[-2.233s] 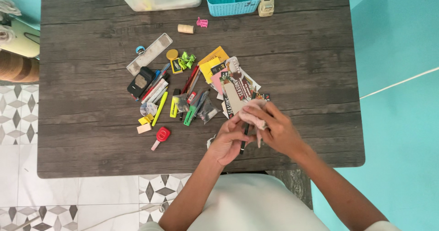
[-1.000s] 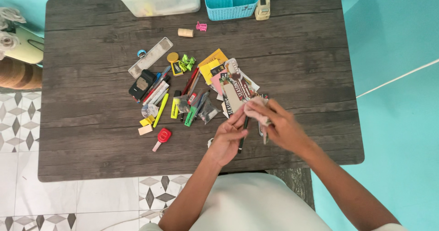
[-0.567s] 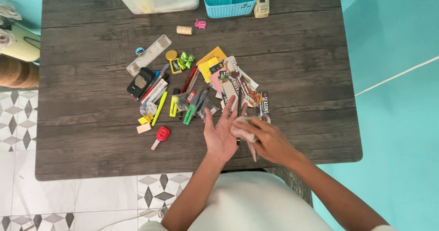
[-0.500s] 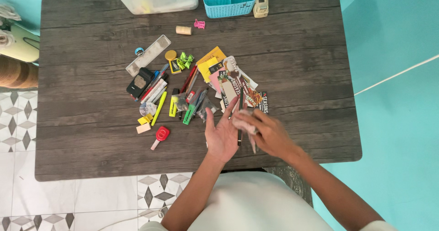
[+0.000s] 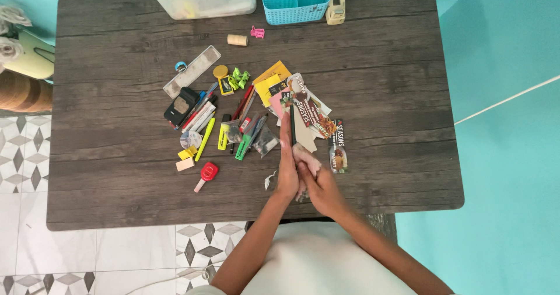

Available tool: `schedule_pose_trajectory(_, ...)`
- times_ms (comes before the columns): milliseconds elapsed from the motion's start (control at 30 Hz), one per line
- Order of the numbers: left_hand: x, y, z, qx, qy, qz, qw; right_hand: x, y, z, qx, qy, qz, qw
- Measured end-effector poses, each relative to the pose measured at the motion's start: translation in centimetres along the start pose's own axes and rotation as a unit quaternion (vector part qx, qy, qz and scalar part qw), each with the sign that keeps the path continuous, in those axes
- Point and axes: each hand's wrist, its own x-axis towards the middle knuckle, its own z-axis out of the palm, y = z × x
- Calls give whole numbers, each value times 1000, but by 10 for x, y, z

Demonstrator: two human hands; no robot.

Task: The person sorts through a pile of stationery and paper scraps on a wooden desk, picking up items one at a time to organize them or move them aside.

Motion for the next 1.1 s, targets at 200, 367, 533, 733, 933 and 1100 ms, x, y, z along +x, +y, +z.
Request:
schedule_pose_trajectory(200,-18,3,5,166,-101,85,977,26,31,-11,-40,100,-81,991)
schedule_pose_trajectory(367,-30,13,17,244,-111,87,960,53,26,-19,-20,180,-37,983)
schedule_pose_trajectory(533,-10,14,6,222,-73,88,968,34,8,0,-141,143,-153,968)
schedule_pose_trajectory(733,14,4,-8,58,-51,-15,997,22,-7,-1,-12,23,45,999)
schedule_pose_trajectory(933,48,-21,-22,84,1,10,996,18,-21,-22,-152,-61,-34,986)
schedule_pose_trajectory(1100,79,1,-21,129,25,-10,991,29,-14,-50,-220,-85,-157,959)
